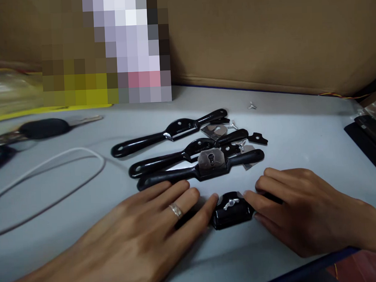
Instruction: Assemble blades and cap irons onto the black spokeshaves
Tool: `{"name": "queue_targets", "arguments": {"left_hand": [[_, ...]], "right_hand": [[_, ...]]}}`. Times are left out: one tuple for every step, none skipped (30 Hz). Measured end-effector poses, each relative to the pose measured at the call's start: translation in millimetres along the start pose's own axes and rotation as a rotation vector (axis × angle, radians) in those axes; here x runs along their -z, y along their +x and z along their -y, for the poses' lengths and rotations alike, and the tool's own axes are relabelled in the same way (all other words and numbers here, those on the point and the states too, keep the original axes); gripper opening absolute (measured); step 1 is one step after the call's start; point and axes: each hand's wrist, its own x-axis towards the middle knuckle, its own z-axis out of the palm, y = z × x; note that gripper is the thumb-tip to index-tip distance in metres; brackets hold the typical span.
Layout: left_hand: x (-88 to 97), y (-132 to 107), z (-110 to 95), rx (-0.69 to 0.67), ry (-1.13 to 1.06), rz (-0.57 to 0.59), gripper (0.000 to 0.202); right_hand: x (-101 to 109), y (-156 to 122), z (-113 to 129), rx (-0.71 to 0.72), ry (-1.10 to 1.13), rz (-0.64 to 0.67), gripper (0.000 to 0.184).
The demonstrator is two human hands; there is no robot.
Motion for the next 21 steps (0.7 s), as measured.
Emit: {"name": "queue_targets", "arguments": {"left_hand": [[-2.0,-3.1,-0.9,-0.011,0.010,-0.014,0.055],[-3.6,-5.9,-1.5,-0.014,0.016,-0.021,0.058],[-4.7,-8.1,-1.8,-0.011,0.020,-0.023,0.061],[-5.4,-9.7,-1.7,-0.008,0.022,-0.014,0.061],[-5.5,-10.6,-1.4,-0.004,0.022,-0.010,0.061],[-5.3,-11.0,-1.0,-0.003,0.018,-0.003,0.060],[-5.1,-11.1,-0.5,-0.003,0.011,0.002,0.058],[-4.8,-11.1,-0.1,-0.007,0.001,0.004,0.057],[-4.7,-11.0,0.1,-0.008,-0.012,0.000,0.057],[-4.8,-11.1,0.2,-0.007,-0.024,-0.005,0.058],[-5.1,-11.3,0.2,-0.004,-0.035,-0.014,0.060],[-5.6,-11.6,0.1,0.000,-0.042,-0.021,0.062],[-6.1,-11.9,0.0,0.002,-0.046,-0.024,0.064],[-6.5,-12.1,-0.1,0.016,-0.044,-0.026,0.065],[-6.9,-12.3,-0.1,0.029,-0.039,-0.025,0.064],[-7.0,-12.4,-0.1,0.034,-0.036,-0.021,0.062],[-6.9,-12.3,0.0,0.038,-0.035,-0.020,0.060],[-6.7,-12.0,0.2,0.038,-0.035,-0.019,0.057],[-6.3,-11.6,0.4,0.034,-0.035,-0.021,0.056],[-5.9,-10.9,0.6,0.028,-0.034,-0.020,0.055],[-5.4,-9.9,0.7,0.016,-0.035,-0.021,0.055]], "right_hand": [[0.0,-0.4,0.5,0.005,-0.006,-0.007,0.025],[0.0,-0.6,0.9,0.009,-0.010,-0.016,0.027],[0.0,-0.6,1.0,0.013,-0.011,-0.024,0.029],[0.0,-0.3,1.0,0.017,-0.013,-0.029,0.030],[-0.1,0.0,0.8,0.022,-0.017,-0.033,0.032],[-0.3,0.4,0.7,0.027,-0.020,-0.033,0.033],[-0.5,0.7,0.6,0.029,-0.021,-0.030,0.033],[-0.8,0.9,0.7,0.028,-0.021,-0.024,0.033],[-1.1,1.0,0.9,0.021,-0.022,-0.014,0.031],[-1.3,0.9,1.2,0.009,-0.022,0.000,0.029],[-1.5,0.8,1.5,-0.003,-0.021,0.016,0.026],[-1.6,0.7,1.8,-0.010,-0.016,0.036,0.023],[-1.6,0.4,2.1,-0.012,-0.009,0.055,0.021],[-1.5,0.1,2.3,-0.010,-0.004,0.065,0.019],[-1.5,-0.3,2.3,-0.005,-0.001,0.068,0.019],[-1.5,-0.7,2.3,-0.002,-0.003,0.067,0.018],[-1.5,-1.2,2.1,-0.001,-0.009,0.064,0.018],[-1.6,-1.6,1.8,-0.003,-0.015,0.062,0.018],[-1.8,-2.0,1.5,-0.004,-0.021,0.064,0.018],[-2.0,-2.3,1.1,-0.001,-0.025,0.064,0.018],[-2.3,-2.3,0.8,0.003,-0.028,0.064,0.019]]}}
